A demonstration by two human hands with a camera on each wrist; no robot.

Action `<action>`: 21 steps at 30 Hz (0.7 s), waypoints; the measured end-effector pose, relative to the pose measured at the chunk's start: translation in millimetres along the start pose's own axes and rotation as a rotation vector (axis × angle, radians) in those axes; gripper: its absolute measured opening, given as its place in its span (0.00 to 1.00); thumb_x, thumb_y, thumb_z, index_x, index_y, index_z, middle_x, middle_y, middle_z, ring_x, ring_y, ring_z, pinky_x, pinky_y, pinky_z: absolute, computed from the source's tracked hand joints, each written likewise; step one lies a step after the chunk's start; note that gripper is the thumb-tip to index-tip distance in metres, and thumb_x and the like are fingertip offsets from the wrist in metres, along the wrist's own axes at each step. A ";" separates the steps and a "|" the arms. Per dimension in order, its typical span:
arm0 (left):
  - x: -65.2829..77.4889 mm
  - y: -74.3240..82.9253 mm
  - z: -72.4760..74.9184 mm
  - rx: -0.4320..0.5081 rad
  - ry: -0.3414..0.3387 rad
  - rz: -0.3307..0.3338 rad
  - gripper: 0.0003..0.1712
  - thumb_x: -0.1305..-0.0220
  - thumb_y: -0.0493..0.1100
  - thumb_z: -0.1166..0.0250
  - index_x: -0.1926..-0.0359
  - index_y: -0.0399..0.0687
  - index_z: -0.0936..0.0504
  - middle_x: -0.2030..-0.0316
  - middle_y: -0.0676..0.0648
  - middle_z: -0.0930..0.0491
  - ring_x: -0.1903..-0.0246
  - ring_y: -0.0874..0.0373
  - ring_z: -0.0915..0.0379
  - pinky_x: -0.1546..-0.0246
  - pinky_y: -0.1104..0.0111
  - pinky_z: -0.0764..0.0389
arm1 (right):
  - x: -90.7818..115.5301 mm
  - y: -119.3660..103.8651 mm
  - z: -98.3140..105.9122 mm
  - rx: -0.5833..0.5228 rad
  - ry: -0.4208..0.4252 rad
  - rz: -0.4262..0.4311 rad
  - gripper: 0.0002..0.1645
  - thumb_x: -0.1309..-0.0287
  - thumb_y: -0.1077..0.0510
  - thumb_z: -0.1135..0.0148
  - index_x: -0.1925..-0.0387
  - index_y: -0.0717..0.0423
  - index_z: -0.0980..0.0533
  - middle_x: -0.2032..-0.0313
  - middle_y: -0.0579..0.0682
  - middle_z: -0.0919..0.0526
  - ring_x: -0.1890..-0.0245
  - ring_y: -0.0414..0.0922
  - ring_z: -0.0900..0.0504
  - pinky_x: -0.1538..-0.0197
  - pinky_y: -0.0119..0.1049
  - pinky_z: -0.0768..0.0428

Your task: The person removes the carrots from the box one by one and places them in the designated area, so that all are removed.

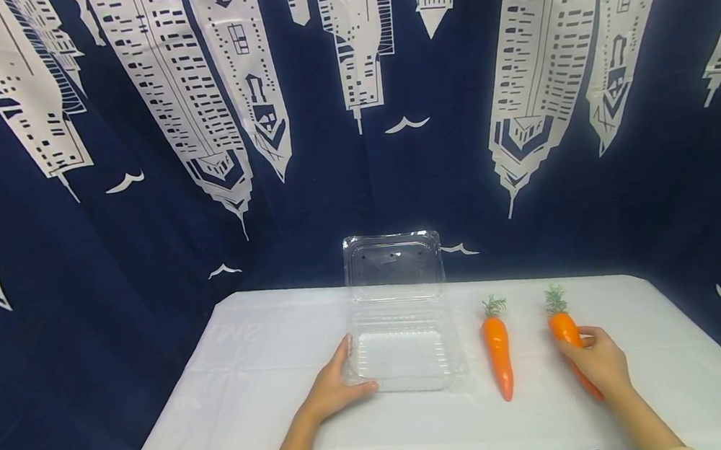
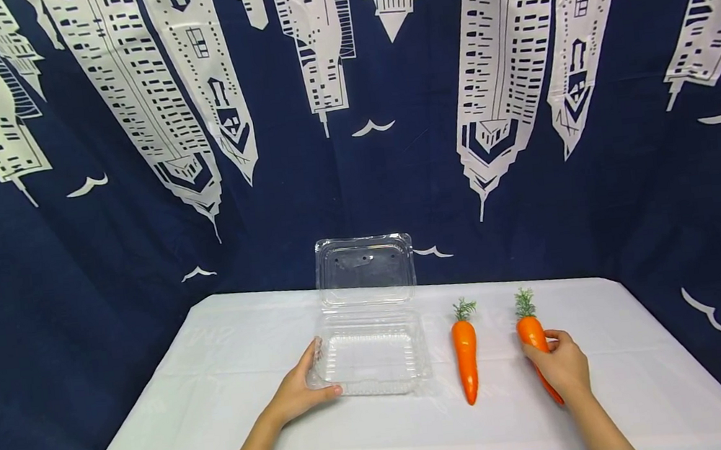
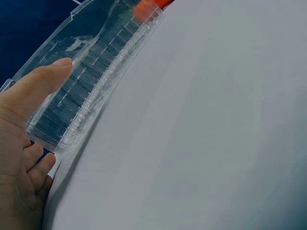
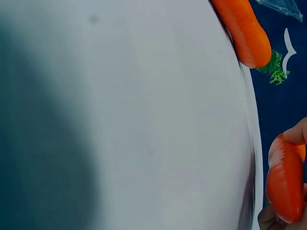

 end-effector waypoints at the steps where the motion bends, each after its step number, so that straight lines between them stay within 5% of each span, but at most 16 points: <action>1: -0.1 0.2 0.2 -0.003 -0.001 0.001 0.63 0.59 0.62 0.28 0.28 0.47 0.53 0.33 0.38 0.45 0.36 0.38 0.48 0.41 0.42 0.43 | -0.2 0.2 -0.4 0.007 -0.003 0.000 0.40 0.45 0.44 0.43 0.46 0.75 0.39 0.57 0.73 0.28 0.64 0.58 0.25 0.71 0.37 0.25; 10: -0.8 0.5 1.8 0.000 -0.007 0.004 0.63 0.59 0.61 0.27 0.28 0.46 0.54 0.32 0.38 0.47 0.36 0.38 0.49 0.41 0.42 0.44 | -1.5 7.2 -5.4 0.053 -0.029 -0.038 0.43 0.44 0.43 0.44 0.45 0.78 0.41 0.55 0.76 0.30 0.59 0.64 0.28 0.59 0.54 0.25; 21: 3.6 -2.6 11.4 -0.016 -0.026 -0.010 0.67 0.62 0.61 0.26 0.28 0.44 0.55 0.33 0.37 0.46 0.36 0.38 0.49 0.40 0.44 0.44 | -0.9 0.3 -13.2 0.069 -0.059 -0.006 0.44 0.45 0.43 0.45 0.47 0.81 0.40 0.56 0.77 0.30 0.61 0.63 0.27 0.58 0.54 0.26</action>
Point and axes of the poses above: each hand's wrist, its own x-axis away from the middle knuckle, its own z-axis out of the back of the hand, y = z × x, the point moved 7 cm from there along -x, towards the middle knuckle
